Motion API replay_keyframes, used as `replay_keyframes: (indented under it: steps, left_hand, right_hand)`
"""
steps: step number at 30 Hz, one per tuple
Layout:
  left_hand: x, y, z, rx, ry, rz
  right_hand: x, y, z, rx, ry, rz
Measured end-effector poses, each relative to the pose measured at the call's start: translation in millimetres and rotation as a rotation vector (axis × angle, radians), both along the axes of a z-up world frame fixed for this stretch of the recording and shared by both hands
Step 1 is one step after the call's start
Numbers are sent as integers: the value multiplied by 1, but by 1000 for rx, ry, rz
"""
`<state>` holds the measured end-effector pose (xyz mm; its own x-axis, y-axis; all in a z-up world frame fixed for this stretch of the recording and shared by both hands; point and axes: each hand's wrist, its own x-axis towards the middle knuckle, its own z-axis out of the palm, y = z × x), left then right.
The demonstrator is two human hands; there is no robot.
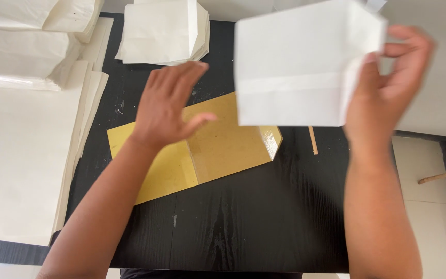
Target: Applying glue to paper edges and folding them to assemble bags.
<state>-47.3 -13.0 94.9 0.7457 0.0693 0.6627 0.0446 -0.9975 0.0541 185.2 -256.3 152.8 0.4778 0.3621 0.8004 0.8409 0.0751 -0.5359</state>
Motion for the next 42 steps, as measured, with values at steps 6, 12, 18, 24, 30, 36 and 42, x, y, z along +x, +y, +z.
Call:
replay_keyframes:
  steps: [6,12,18,24,30,36,42]
  left_hand:
    - [4,-57,10,475,183,74]
    - [14,-43,-17,305,-128,20]
    - [7,5,1,190,-232,101]
    - [-14,29,31,-95,-227,367]
    - [31,76,0,-584,383,447]
    - [69,106,-50,-369,385,350]
    - [89,116,-66,-223,308,213]
  right_hand:
    - [-64,45,-50,65,581,210]
    - [-103,59,-97,4,943,465]
    - [-119,59,-104,-493,592,561]
    - [-121,59,-99,-854,260,514]
    - [-117,61,-95,-874,229,529]
    - [-116,62,-93,-885,229,518]
    - [-114,65,-95,-851,196,519]
